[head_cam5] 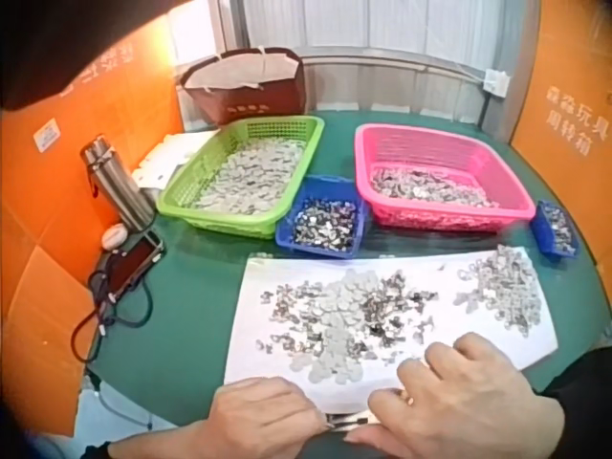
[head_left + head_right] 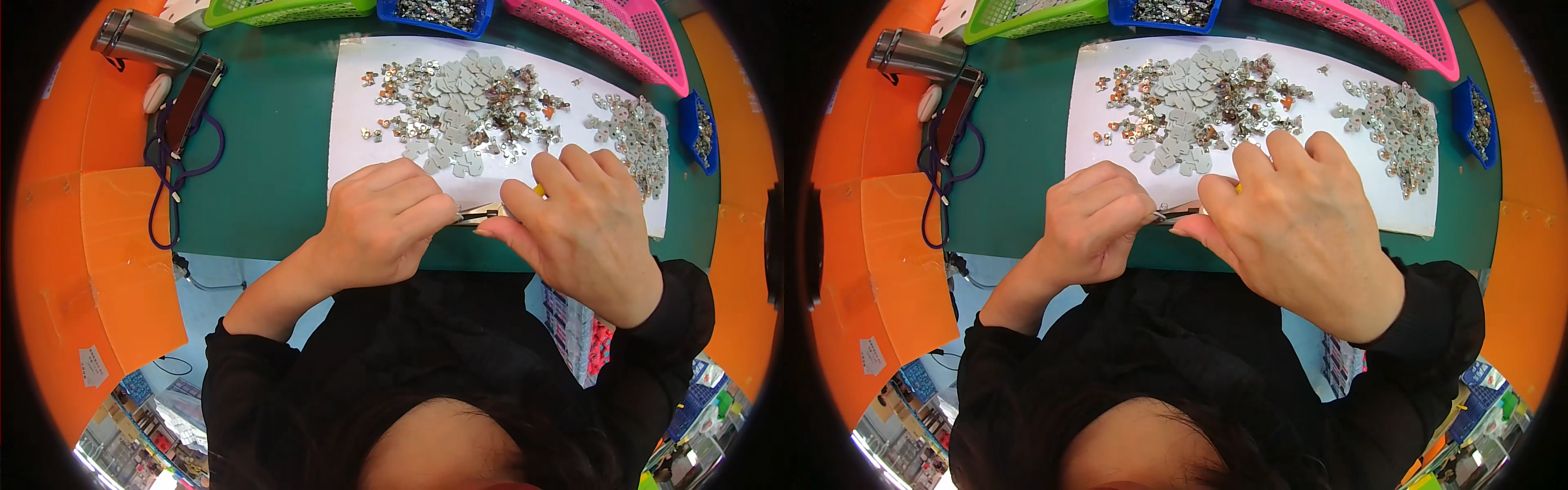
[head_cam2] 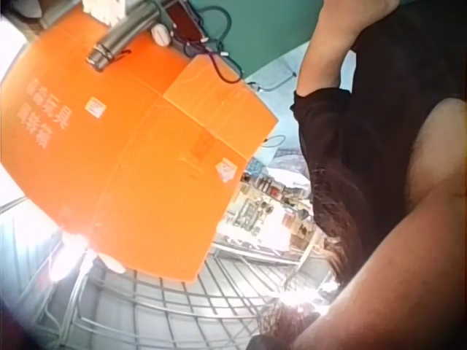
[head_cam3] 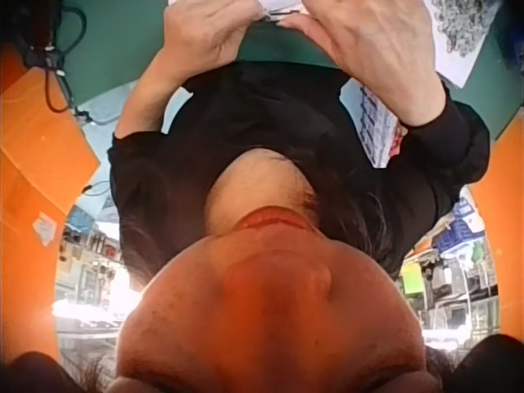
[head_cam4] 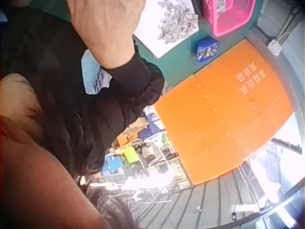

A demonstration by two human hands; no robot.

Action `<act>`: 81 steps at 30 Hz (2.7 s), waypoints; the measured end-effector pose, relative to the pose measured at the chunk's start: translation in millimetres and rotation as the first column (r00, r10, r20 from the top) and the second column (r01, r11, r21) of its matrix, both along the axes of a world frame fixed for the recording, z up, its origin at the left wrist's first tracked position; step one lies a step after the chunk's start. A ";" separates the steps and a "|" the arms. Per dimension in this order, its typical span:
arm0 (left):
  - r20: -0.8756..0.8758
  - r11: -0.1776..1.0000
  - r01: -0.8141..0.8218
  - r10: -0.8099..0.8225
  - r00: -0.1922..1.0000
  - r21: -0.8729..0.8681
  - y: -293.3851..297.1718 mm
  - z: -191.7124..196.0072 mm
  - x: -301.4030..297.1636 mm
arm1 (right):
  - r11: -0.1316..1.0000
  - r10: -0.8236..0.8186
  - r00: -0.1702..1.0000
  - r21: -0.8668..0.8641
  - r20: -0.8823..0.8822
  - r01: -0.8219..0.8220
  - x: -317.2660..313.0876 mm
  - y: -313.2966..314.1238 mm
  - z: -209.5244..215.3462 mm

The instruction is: Assemble small decorative metal components using a pair of pliers.

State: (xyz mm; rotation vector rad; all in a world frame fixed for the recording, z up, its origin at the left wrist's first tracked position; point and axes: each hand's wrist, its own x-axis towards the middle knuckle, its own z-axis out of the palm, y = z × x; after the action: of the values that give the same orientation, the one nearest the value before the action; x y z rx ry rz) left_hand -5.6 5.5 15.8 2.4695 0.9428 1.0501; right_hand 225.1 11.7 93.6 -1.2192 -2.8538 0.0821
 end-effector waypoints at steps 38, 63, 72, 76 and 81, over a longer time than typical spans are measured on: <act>0.016 0.941 0.022 -0.017 1.000 -0.336 -2.1 2.0 1.8 | 0.981 0.008 0.999 -0.191 -0.047 -0.017 7.3 14.1 -20.8; 0.068 0.882 -0.001 0.038 0.997 -0.471 -1.7 9.4 11.4 | 0.932 -0.101 0.981 -0.362 -0.167 0.034 19.5 21.1 -24.5; -0.046 0.849 -0.017 -0.008 0.999 -0.528 0.4 9.0 9.3 | 0.987 -0.071 0.961 -0.156 -0.267 0.030 23.6 10.8 -43.7; 0.077 0.757 -0.012 0.083 0.994 -0.654 -1.2 7.9 8.8 | 0.993 -0.105 0.942 -0.084 -0.319 0.082 26.5 4.7 -53.4; 0.192 0.743 0.004 0.169 0.967 -0.669 -4.0 -6.7 13.2 | 0.961 -0.219 0.868 -0.252 -0.447 0.113 36.9 -0.8 -49.0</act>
State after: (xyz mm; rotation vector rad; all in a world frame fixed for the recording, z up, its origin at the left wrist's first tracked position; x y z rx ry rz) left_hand 7.6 1.5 9.1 1.6775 1.1136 0.8148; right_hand 262.0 10.9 44.5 -1.2632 -2.3513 0.6132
